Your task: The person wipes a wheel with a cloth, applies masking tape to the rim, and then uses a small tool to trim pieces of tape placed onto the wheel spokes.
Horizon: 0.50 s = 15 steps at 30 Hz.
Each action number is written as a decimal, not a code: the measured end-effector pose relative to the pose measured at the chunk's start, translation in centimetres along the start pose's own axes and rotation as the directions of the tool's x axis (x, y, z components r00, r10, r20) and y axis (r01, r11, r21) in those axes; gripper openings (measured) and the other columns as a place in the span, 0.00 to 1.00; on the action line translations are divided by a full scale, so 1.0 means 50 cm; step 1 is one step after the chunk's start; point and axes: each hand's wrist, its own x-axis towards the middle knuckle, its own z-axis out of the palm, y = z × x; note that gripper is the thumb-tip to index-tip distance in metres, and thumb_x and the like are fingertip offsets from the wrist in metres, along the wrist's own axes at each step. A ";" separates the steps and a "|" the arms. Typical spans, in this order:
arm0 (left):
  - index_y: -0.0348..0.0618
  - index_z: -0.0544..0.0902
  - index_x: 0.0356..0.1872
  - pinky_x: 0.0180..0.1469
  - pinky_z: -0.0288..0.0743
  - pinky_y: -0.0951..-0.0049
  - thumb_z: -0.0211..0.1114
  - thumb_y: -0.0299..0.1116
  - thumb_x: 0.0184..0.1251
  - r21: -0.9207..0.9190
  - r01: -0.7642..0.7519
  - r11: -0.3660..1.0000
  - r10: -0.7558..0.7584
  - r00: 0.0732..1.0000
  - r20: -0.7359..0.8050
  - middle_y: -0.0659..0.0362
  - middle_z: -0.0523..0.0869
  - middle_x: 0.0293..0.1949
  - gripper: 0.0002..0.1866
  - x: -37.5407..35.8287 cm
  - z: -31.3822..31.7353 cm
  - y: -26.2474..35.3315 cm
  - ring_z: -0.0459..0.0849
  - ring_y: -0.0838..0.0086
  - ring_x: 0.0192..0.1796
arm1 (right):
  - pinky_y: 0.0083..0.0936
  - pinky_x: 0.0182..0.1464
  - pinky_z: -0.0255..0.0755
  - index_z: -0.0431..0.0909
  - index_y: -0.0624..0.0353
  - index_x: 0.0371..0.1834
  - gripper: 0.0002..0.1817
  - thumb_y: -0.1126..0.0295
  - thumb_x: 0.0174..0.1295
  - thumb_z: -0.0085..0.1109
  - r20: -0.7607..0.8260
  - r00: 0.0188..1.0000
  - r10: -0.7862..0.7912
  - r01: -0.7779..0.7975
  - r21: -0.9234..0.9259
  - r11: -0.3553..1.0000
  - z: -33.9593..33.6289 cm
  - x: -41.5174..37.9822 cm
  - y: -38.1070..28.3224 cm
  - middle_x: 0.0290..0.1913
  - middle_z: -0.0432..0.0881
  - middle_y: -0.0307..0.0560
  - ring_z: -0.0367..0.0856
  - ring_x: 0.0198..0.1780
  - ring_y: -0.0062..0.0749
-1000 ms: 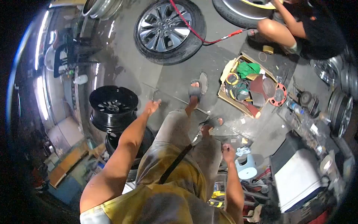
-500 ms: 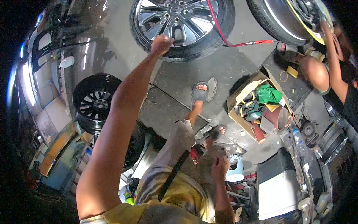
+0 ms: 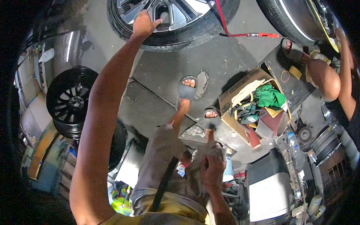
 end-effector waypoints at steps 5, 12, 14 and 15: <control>0.31 0.84 0.52 0.63 0.79 0.50 0.67 0.59 0.71 0.039 -0.014 0.999 0.017 0.998 -0.058 0.37 0.84 0.56 0.33 -0.015 -0.077 0.012 0.83 0.44 0.61 | 0.52 0.54 0.67 0.83 0.56 0.45 0.07 0.66 0.69 0.63 0.021 1.000 0.019 -0.021 0.097 0.995 0.007 -0.017 0.033 0.41 0.83 0.54 0.80 0.48 0.57; 0.33 0.85 0.55 0.68 0.76 0.49 0.58 0.62 0.76 0.057 -0.076 0.996 0.082 0.989 -0.123 0.38 0.84 0.58 0.35 0.112 -0.093 -0.119 0.81 0.43 0.65 | 0.45 0.52 0.68 0.84 0.54 0.45 0.08 0.66 0.67 0.65 -0.012 1.000 0.001 -0.001 0.037 0.999 0.004 0.019 0.053 0.40 0.85 0.47 0.82 0.48 0.49; 0.33 0.84 0.60 0.71 0.72 0.48 0.50 0.69 0.77 -0.037 0.002 0.999 0.006 0.977 0.212 0.36 0.84 0.62 0.42 0.149 -0.088 -0.127 0.80 0.43 0.68 | 0.44 0.51 0.68 0.84 0.53 0.45 0.07 0.66 0.66 0.65 -0.032 0.999 -0.009 0.010 0.017 1.000 0.000 0.035 0.052 0.40 0.85 0.45 0.81 0.47 0.48; 0.34 0.84 0.63 0.74 0.69 0.49 0.41 0.72 0.78 -0.040 -0.005 0.999 0.015 0.969 0.248 0.36 0.82 0.66 0.46 0.164 -0.070 -0.132 0.79 0.43 0.70 | 0.43 0.50 0.67 0.84 0.53 0.44 0.07 0.66 0.66 0.65 -0.036 0.999 -0.027 0.026 -0.031 0.999 -0.007 0.043 0.046 0.39 0.84 0.45 0.81 0.46 0.47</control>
